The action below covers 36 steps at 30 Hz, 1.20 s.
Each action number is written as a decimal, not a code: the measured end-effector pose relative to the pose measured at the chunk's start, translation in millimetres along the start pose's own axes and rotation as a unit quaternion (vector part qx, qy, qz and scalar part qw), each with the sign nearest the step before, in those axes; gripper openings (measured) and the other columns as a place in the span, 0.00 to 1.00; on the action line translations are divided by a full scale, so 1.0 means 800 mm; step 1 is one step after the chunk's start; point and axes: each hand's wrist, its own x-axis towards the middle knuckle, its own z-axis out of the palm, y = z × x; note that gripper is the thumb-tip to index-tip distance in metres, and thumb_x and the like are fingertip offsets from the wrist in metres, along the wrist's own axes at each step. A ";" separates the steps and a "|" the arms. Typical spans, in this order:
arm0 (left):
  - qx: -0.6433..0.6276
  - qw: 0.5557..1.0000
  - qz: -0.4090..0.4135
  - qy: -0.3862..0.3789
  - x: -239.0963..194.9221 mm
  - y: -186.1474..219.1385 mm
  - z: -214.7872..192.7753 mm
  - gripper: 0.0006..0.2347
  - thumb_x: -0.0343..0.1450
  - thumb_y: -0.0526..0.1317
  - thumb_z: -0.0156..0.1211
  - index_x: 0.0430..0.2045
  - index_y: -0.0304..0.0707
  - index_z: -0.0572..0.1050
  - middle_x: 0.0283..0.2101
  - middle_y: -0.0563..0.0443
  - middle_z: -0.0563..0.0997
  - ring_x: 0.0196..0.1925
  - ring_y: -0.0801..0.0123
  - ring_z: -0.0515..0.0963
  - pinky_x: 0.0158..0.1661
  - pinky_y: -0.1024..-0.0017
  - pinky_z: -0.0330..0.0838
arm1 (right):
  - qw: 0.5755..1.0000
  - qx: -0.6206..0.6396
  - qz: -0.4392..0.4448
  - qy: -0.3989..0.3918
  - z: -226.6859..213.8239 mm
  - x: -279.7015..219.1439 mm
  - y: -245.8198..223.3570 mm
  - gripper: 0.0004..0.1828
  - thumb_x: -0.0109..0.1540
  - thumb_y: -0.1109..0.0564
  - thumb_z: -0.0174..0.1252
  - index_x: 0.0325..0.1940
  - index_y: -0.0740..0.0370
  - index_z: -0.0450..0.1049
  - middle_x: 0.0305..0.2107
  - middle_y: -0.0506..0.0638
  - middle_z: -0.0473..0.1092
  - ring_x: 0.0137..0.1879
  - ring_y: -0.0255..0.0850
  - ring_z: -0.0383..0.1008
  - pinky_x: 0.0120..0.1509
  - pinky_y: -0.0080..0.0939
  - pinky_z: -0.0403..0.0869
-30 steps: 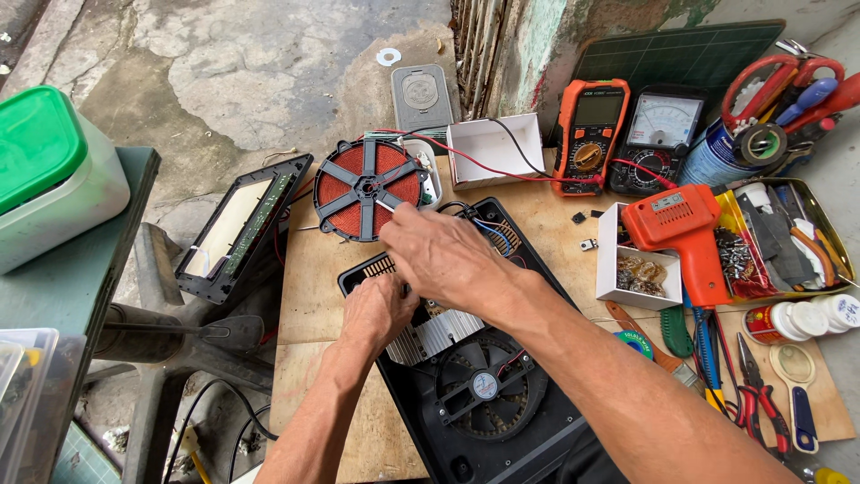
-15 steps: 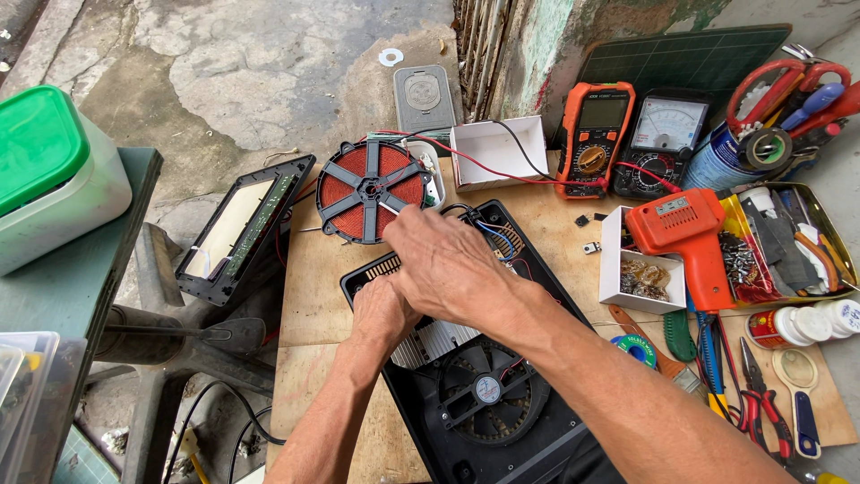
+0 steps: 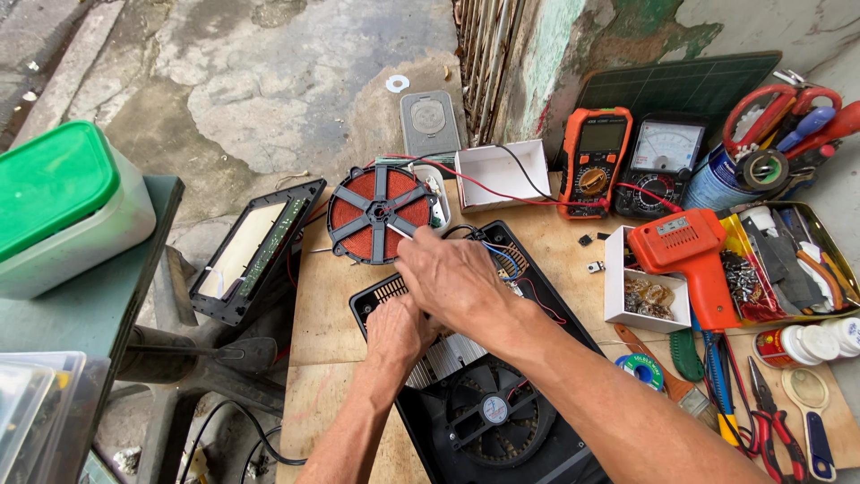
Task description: The person uses a screwdriver to remove screws from a circuit board attached to a heatsink inside a black plastic casing. They then lift the board and heatsink assembly out of the casing to inspect it.
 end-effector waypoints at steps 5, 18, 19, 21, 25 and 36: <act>0.003 1.000 -0.016 0.008 0.012 -0.011 0.010 0.13 0.66 0.47 0.63 0.28 0.34 0.81 0.31 0.39 0.88 0.42 0.35 0.90 0.39 0.46 0.80 | 0.999 -0.027 -0.031 -0.020 -0.005 -0.011 -0.011 0.12 0.65 0.50 0.59 0.50 0.54 0.72 0.44 0.54 0.68 0.51 0.61 0.80 0.49 0.62 0.78; -0.012 0.999 -0.046 0.004 -0.009 0.012 0.003 0.10 0.75 0.50 0.60 0.45 0.55 0.84 0.44 0.39 0.90 0.52 0.34 0.88 0.55 0.41 0.81 | 0.991 0.093 0.001 0.094 -0.105 -0.046 -0.028 0.02 0.69 0.57 0.56 0.46 0.53 0.74 0.36 0.52 0.70 0.48 0.60 0.82 0.50 0.60 0.81; -0.012 0.999 -0.042 0.003 -0.007 0.008 0.007 0.10 0.75 0.50 0.60 0.45 0.55 0.84 0.44 0.39 0.90 0.52 0.34 0.88 0.55 0.41 0.81 | 0.991 0.090 0.004 0.096 -0.117 -0.056 -0.022 0.02 0.69 0.57 0.56 0.46 0.53 0.74 0.36 0.52 0.70 0.48 0.60 0.82 0.50 0.60 0.81; -0.038 0.998 -0.055 0.004 -0.007 0.000 0.014 0.09 0.76 0.49 0.60 0.45 0.58 0.84 0.42 0.39 0.90 0.52 0.36 0.89 0.54 0.43 0.81 | 0.981 0.126 0.057 0.133 -0.138 -0.078 -0.013 0.02 0.69 0.57 0.58 0.45 0.50 0.76 0.37 0.52 0.73 0.49 0.58 0.84 0.53 0.57 0.82; -0.067 0.996 -0.060 -0.004 -0.004 -0.005 0.006 0.11 0.77 0.50 0.57 0.48 0.58 0.85 0.43 0.36 0.90 0.55 0.34 0.87 0.57 0.41 0.79 | 0.973 0.120 0.096 0.174 -0.152 -0.110 0.013 0.02 0.68 0.56 0.62 0.44 0.50 0.79 0.37 0.52 0.77 0.48 0.56 0.85 0.54 0.55 0.82; -0.205 0.975 0.067 0.058 -0.062 0.089 -0.029 0.17 0.71 0.52 0.78 0.53 0.53 0.86 0.21 0.50 0.76 0.30 0.58 0.81 0.39 0.58 0.77 | 0.962 0.118 0.144 0.200 -0.175 -0.138 0.010 0.02 0.67 0.57 0.63 0.43 0.50 0.81 0.37 0.53 0.80 0.50 0.56 0.85 0.57 0.55 0.80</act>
